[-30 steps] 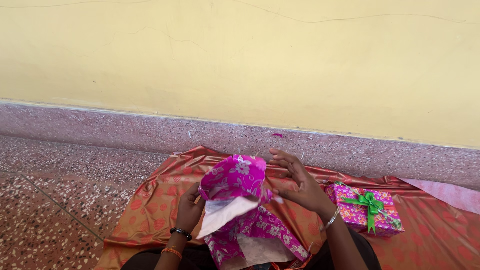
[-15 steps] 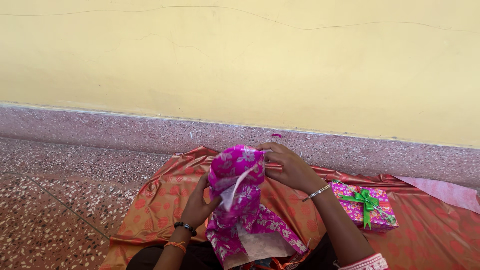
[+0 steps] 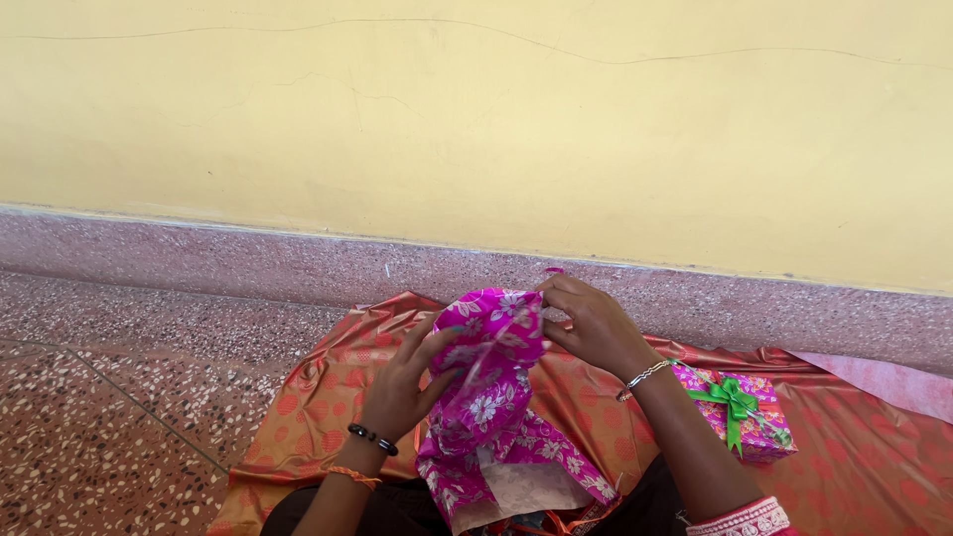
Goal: The person wraps a rectangular box with pink floral wrapping paper, folding the edges and securing them with tape. They smooth the paper and adjust the folds to create a neat package.
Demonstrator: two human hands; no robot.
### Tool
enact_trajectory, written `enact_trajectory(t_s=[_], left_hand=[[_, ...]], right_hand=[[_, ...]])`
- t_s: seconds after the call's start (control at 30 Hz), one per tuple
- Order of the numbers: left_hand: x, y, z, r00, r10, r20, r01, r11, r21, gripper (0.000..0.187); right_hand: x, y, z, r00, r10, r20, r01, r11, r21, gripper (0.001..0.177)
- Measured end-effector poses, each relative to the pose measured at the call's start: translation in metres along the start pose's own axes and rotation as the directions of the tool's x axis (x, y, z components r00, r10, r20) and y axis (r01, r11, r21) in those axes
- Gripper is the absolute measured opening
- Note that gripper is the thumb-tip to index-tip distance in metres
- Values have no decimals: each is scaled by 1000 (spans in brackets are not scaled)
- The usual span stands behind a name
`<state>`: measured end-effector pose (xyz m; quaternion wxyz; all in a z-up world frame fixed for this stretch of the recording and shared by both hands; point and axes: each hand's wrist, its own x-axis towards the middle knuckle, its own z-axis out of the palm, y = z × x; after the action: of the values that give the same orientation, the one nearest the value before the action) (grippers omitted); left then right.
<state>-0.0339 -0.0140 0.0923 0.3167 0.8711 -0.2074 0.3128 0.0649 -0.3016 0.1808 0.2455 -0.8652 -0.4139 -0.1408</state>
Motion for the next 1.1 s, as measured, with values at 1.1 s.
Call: enact_trajectory(t_s=[1.1], left_hand=[[67,-11,-32,980,-167,108,169,986,-9,31]], right_hand=[[31,-17,8,915,-363,-177,317,917,-244,23]])
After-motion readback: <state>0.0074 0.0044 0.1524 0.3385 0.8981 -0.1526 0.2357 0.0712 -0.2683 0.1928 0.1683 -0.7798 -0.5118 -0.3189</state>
